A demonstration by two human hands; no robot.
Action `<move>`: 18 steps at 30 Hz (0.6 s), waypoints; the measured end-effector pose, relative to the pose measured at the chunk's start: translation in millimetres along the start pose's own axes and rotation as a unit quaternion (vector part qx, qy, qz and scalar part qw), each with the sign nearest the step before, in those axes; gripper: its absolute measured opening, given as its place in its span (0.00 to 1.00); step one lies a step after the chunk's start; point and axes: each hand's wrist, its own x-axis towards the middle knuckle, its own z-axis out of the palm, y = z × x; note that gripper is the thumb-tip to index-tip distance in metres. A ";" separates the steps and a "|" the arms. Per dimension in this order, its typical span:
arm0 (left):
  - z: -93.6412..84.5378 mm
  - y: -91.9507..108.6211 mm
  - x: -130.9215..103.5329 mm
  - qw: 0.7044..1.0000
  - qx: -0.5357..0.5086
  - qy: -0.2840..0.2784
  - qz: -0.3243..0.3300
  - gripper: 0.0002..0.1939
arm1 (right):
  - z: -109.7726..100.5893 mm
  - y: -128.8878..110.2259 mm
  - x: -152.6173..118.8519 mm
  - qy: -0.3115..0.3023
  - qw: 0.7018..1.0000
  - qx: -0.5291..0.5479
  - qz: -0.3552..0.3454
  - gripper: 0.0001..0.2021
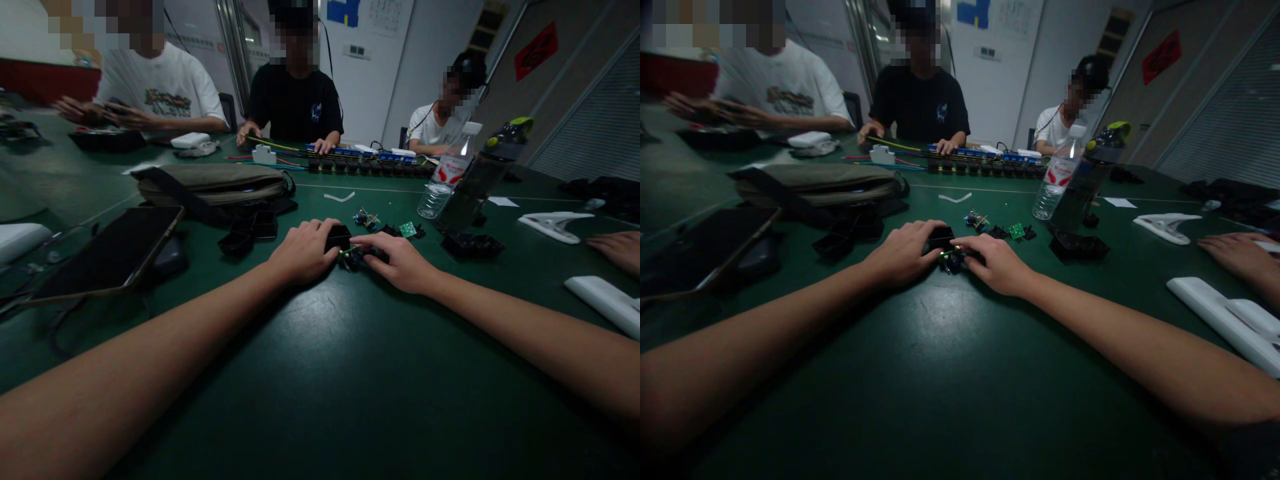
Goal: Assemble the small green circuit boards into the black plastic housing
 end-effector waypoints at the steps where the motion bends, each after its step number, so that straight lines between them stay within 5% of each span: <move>1: -0.3 0.0 0.0 1.000 -0.002 0.001 0.000 0.26 | -0.1 -0.5 0.0 0.004 1.000 0.001 0.004 0.19; 7: -3.8 -0.9 -0.7 0.999 -0.049 0.006 0.021 0.28 | 1.4 1.3 1.3 0.074 0.994 -0.045 0.061 0.14; 18: 0.8 -5.6 1.9 0.993 -0.073 -0.013 0.089 0.30 | 2.5 6.4 2.6 0.032 0.997 -0.062 0.036 0.12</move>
